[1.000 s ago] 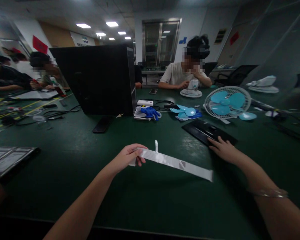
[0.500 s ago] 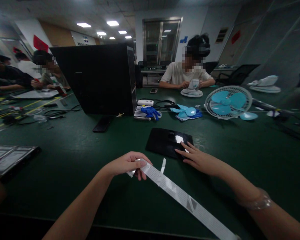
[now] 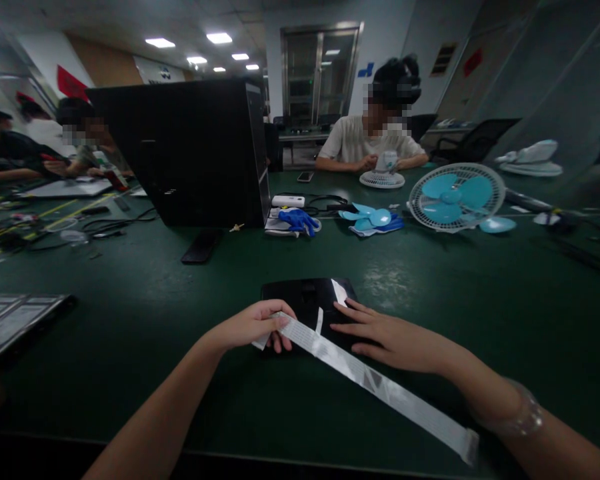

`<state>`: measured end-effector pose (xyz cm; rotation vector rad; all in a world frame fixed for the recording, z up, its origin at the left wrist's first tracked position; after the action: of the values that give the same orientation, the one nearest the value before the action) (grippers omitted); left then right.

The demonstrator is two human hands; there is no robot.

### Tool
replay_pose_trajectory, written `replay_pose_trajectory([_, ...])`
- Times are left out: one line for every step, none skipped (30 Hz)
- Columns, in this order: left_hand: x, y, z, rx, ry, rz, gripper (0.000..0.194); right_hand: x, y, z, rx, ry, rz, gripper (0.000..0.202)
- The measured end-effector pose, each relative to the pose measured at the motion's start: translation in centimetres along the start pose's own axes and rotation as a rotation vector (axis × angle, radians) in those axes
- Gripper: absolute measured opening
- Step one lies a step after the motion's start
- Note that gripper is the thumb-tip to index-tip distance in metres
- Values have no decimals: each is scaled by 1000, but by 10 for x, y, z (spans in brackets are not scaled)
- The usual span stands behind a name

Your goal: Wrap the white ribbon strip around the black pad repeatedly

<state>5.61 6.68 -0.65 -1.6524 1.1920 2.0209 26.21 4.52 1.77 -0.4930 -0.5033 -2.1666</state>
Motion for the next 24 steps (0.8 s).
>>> replay_pose_trajectory([-1, 0, 1, -16, -1, -2, 26, 0, 1, 3, -15, -20, -13, 49])
replay_pose_trajectory([-2, 0, 2, -33, 0, -7, 26, 0, 2, 7, -43, -33, -25, 50])
replay_pose_trajectory([-3, 1, 2, -50, 7, -13, 25, 1, 4, 11, -77, -40, -36, 51])
replay_pose_trajectory([-4, 1, 2, -67, 17, -20, 24, 3, 5, 14, -110, -38, -43, 54])
replay_pose_trajectory([-5, 1, 2, -82, 31, -26, 24, 5, 6, 17, -138, -30, -41, 58])
replay_pose_trajectory([-6, 0, 2, -95, 48, -34, 24, 9, 6, 19, -159, -15, -30, 64])
replay_pose_trajectory([-6, 0, 1, -109, 65, -41, 24, 13, 6, 19, -173, 6, -12, 69])
replay_pose_trajectory([-7, -1, 0, -123, 81, -48, 25, 18, 5, 19, -187, 37, 16, 71])
replay_pose_trajectory([-6, -3, 0, -135, 94, -54, 25, 23, 4, 18, -200, 80, 49, 70])
replay_pose_trajectory([-6, -4, -1, -146, 104, -60, 26, 27, 2, 17, -217, 133, 82, 66])
replay_pose_trajectory([-5, -6, -1, -154, 113, -64, 26, 30, 1, 17, -231, 191, 111, 62])
replay_pose_trajectory([-4, -7, -1, -163, 116, -63, 27, 32, -1, 16, -245, 251, 131, 59])
replay_pose_trajectory([-3, -7, 0, -171, 108, -56, 27, 33, -2, 16, -256, 311, 145, 59])
replay_pose_trajectory([-2, -7, 2, -190, 79, -47, 27, 34, -4, 15, -263, 367, 153, 61])
replay_pose_trajectory([-2, -5, 5, -221, 15, -38, 28, 34, -5, 14, -264, 416, 156, 63])
replay_pose_trajectory([-2, -3, 8, -261, -75, -24, 30, 33, -6, 12, -262, 457, 160, 65])
replay_pose_trajectory([-5, 0, 12, -328, -204, -20, 32, 33, -8, 10, -257, 487, 165, 67])
replay_pose_trajectory([-7, 3, 15, -386, -358, -10, 35, 32, -9, 8, -249, 508, 170, 68])
replay_pose_trajectory([-10, 6, 18, -440, -475, 9, 36, 32, -11, 5, -241, 519, 176, 69])
replay_pose_trajectory([-11, 8, 19, -476, -567, 35, 37, 31, -12, 2, -236, 527, 181, 69])
replay_pose_trajectory([-11, 9, 20, -507, -636, 67, 37, 30, -13, -1, -231, 533, 184, 69])
replay_pose_trajectory([-10, 10, 21, -537, -682, 101, 36, 29, -15, -3, -226, 538, 185, 68])
replay_pose_trajectory([-10, 10, 22, -562, -714, 133, 35, 28, -16, -6, -218, 540, 184, 67])
replay_pose_trajectory([-9, 11, 22, -583, -736, 160, 33, 27, -18, -8, -210, 539, 182, 65])
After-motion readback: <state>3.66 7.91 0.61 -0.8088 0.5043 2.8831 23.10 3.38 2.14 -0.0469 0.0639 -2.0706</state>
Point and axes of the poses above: each hand's wrist, its own y-axis away from the middle knuckle, its own z-axis out of the back of the hand, x = y × z, the point moved 8 cm from there along -y, towards the middle knuckle, and after that the axes turned 9 degrees about z, right-handed, at the moved point
